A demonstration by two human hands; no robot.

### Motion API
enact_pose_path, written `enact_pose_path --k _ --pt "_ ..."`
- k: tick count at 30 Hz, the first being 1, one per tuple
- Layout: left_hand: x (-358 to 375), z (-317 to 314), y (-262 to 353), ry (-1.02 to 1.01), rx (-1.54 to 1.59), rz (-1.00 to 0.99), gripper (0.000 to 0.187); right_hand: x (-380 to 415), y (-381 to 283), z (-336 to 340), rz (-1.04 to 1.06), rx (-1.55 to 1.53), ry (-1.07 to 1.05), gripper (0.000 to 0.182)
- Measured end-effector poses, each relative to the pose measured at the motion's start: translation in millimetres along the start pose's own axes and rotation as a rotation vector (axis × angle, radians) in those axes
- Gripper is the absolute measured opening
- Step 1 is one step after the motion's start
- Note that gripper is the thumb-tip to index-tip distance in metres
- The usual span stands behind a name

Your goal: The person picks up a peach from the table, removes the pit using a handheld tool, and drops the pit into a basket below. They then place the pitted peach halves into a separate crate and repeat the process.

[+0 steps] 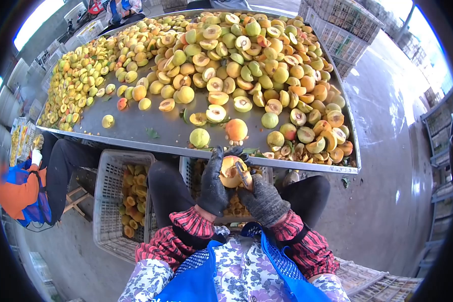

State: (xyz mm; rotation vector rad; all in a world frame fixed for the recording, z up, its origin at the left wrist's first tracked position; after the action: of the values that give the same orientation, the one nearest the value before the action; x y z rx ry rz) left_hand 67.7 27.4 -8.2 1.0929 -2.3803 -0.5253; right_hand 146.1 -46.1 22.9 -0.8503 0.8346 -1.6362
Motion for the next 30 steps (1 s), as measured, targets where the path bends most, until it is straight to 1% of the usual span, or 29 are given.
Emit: enact_pose_path --k 4,6,7,9,12,15,16,18,19,21,22,24,25,28,30 --pt "-1.7 4.7 -6.1 0.019 -0.016 0.000 0.040 -2.2 2.2 -9.9 0.088 0.138 0.041 0.028" --pt "-3.1 7.5 -1.4 0.024 -0.205 -0.130 0.039 -2.9 -1.2 -14.5 0.122 0.238 0.033 0.028" --pt "-2.4 7.4 1.5 0.027 -0.301 -0.196 0.038 -3.7 1.5 -16.9 0.121 0.221 0.039 0.028" --pt "-1.4 10.9 0.3 0.071 -0.246 -0.200 0.036 -6.4 10.6 -23.2 0.118 0.190 0.050 0.028" --pt "-1.3 13.2 -2.3 0.079 -0.126 -0.160 0.034 -7.7 26.9 -30.5 -0.010 0.125 0.033 0.029" --pt "-0.7 9.0 -2.8 0.078 -0.041 -0.110 0.033 -2.1 16.9 -23.5 -0.146 -0.129 0.074 0.026" --pt "-0.1 7.0 -2.6 0.080 -0.021 -0.096 0.032 -4.3 16.2 -23.4 -0.141 -0.135 0.080 0.026" --pt "3.5 3.1 6.3 0.086 -0.222 -0.226 0.033 -6.8 17.0 -23.9 -0.131 -0.145 0.090 0.027" --pt "4.9 0.2 11.5 0.086 -0.325 -0.292 0.033 -8.1 17.9 -25.4 -0.094 -0.144 0.095 0.028" --pt "11.1 -6.7 24.6 0.099 -0.586 -0.474 0.031 -9.3 21.4 -28.1 -0.022 -0.142 0.107 0.030" --pt "15.6 -10.2 28.6 0.108 -0.714 -0.562 0.031 -8.8 21.9 -28.3 -0.025 -0.140 0.092 0.030" --pt "7.6 7.8 16.4 0.129 -0.454 -0.431 0.030 -8.9 18.3 -27.1 -0.028 -0.137 0.063 0.031" --pt "3.4 14.0 10.9 0.137 -0.325 -0.366 0.030 -8.7 15.2 -26.2 -0.021 -0.071 0.049 0.031" --pt "5.2 4.0 18.9 0.088 -0.471 -0.384 0.026 -6.2 15.4 -27.0 -0.004 0.096 0.018 0.032" --pt "2.1 9.8 17.9 0.071 -0.696 -0.440 0.032 -5.8 24.2 -31.4 0.007 0.167 0.013 0.032"
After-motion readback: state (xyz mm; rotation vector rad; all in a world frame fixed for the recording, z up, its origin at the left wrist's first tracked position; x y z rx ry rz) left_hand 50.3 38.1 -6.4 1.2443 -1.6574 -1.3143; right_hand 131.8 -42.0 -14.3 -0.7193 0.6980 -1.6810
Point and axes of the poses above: each hand's wrist, its own x-axis away from the middle knuckle, its own z-axis out of the back of the hand, y = z × x, the point moved 8 cm from there along -x, towards the middle knuckle, and after that the axes turned 3 degrees about -x, right-handed, at the moved point
